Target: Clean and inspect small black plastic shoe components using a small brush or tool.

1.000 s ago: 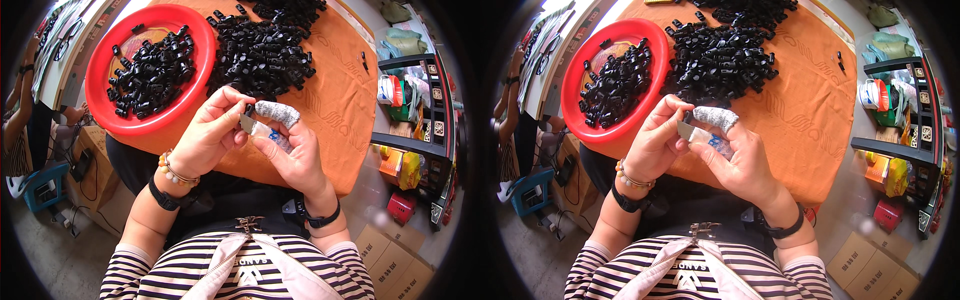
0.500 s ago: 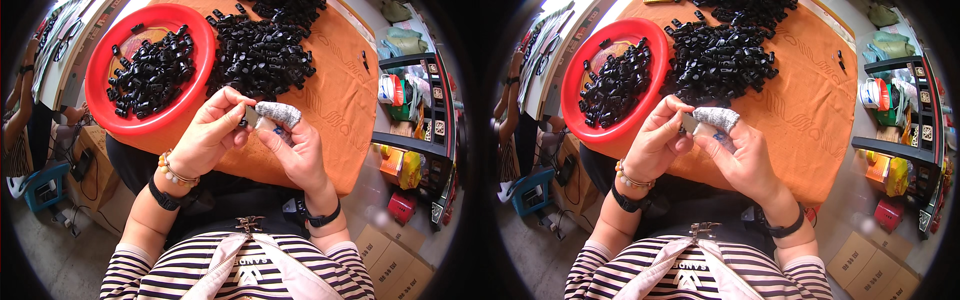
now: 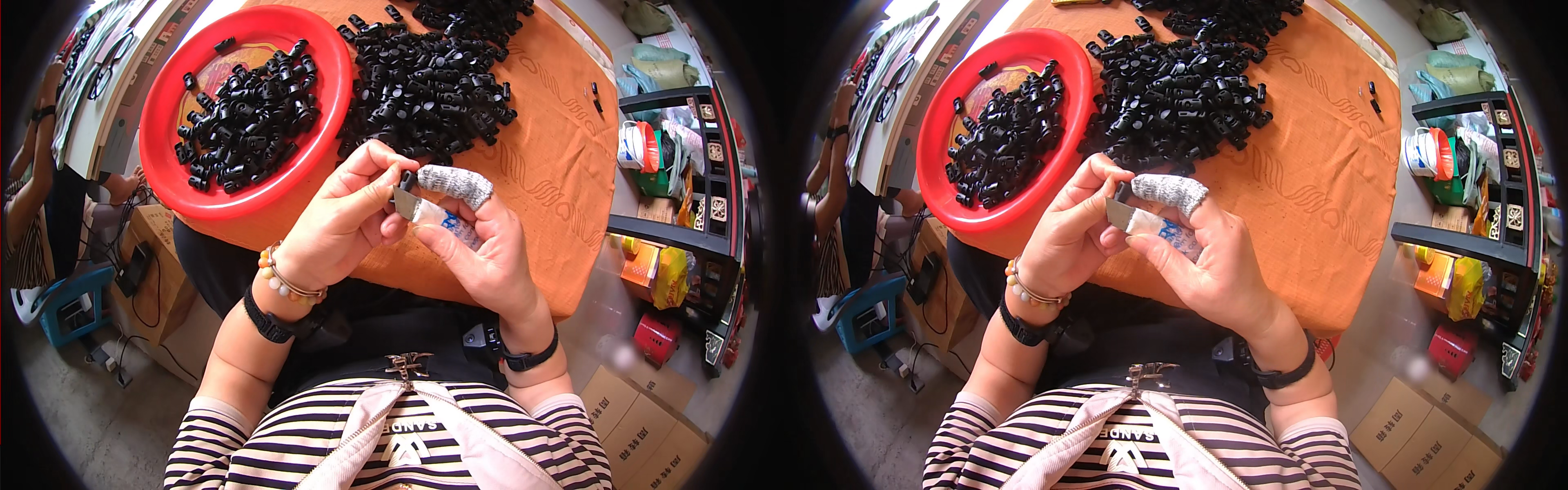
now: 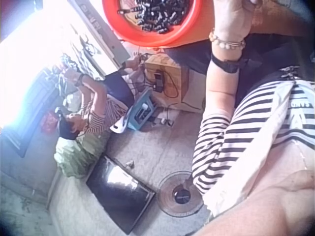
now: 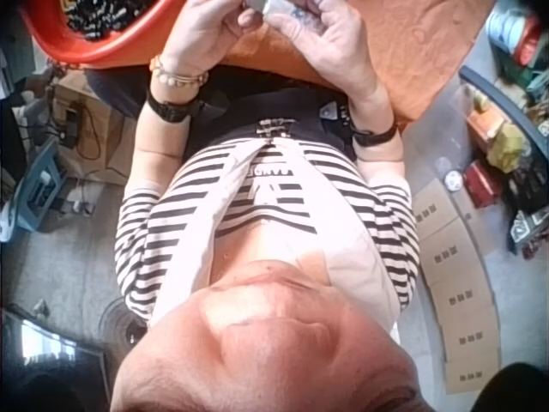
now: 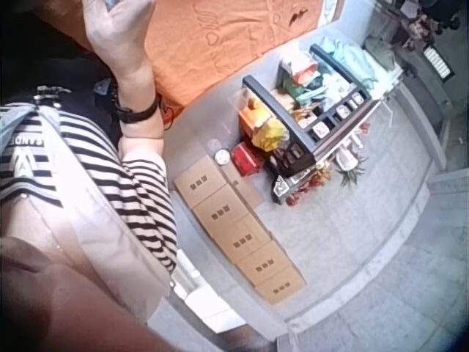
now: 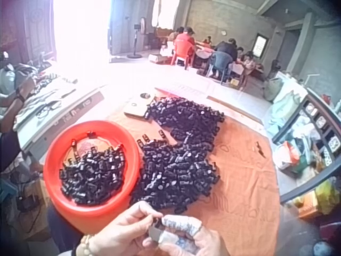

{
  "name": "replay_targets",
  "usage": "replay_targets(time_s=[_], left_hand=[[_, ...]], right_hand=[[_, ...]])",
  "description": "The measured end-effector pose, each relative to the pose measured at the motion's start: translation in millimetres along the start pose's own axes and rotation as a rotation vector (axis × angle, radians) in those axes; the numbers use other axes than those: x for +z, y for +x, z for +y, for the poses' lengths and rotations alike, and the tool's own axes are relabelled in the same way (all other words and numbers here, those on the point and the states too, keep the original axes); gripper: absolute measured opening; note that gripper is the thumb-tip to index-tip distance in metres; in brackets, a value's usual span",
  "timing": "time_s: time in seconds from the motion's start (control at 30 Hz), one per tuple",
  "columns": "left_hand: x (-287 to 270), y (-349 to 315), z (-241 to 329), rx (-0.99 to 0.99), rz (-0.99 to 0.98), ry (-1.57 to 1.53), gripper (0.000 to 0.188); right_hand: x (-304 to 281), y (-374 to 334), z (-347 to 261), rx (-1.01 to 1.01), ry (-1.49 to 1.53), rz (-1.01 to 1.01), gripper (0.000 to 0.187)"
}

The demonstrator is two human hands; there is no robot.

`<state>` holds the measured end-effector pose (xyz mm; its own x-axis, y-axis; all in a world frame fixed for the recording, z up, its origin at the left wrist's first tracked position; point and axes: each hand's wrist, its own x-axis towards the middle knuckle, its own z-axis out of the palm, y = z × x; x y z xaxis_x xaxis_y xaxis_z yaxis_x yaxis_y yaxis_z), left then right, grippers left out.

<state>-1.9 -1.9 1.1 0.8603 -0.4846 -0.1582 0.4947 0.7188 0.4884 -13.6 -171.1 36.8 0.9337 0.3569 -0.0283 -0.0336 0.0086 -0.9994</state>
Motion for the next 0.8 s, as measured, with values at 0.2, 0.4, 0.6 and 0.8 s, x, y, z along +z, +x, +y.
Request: replay_targets(time_s=[0.2,0.4,0.6,0.8], left_hand=[[0.9,0.0,0.0,-0.025,-0.022,-0.032,0.013],[-1.6,-0.2,-0.1,-0.022,-0.048,-0.050,0.014],[-2.3,0.9,0.1,-0.044,-0.104,-0.084,0.015],[-3.2,1.4,-0.5,-0.030,-0.105,-0.084,0.016]], right_hand=[[-0.7,-0.7,-3.1,0.015,0.007,-0.007,0.033],[-3.2,-0.4,0.9,-0.008,0.006,-0.005,0.033],[-5.9,-0.6,0.9,0.054,0.038,0.014,0.034],[-8.7,6.4,-2.4,0.089,0.280,0.072,0.040]])
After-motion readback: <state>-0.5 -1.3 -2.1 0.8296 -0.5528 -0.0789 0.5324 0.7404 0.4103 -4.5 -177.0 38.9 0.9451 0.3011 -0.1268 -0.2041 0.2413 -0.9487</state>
